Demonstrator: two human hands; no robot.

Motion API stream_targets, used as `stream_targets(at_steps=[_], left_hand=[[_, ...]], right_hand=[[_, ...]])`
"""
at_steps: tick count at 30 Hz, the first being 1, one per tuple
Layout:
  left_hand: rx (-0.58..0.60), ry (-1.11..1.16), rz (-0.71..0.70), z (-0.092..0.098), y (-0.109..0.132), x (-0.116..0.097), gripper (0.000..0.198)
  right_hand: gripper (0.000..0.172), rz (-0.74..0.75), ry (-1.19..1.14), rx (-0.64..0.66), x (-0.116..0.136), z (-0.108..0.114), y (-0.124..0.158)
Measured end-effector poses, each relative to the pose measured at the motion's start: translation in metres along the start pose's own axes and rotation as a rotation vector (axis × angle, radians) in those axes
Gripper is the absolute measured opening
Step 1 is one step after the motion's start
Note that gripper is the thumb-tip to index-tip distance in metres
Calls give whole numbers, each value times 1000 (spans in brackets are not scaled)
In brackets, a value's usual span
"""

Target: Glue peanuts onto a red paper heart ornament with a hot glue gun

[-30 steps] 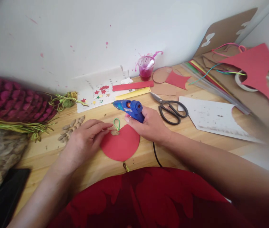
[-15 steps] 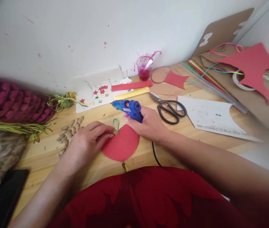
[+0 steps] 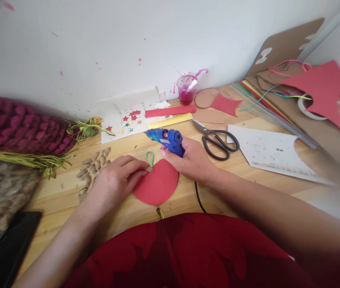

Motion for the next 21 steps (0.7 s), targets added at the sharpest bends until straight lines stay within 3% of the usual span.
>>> stream_targets(at_steps=[9, 14, 21], left_hand=[[-108, 59, 13, 14, 2, 5, 19], [-37, 122, -8, 6, 1, 2, 19], [12, 31, 26, 0, 0, 4, 12]], right_hand=[[18, 12, 21, -9, 2, 2, 0], [19, 23, 10, -16, 3, 1, 0], [22, 6, 36, -4, 1, 0, 0]])
Point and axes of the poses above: each hand's wrist, its own y-axis away from the middle knuckle, its own z-axis out of the back of the hand, x = y × z, the point moved 7 cm from there along -y, towards the middle knuckle, and after that the axes turned 10 degrees about y, right-handed, at the moved point
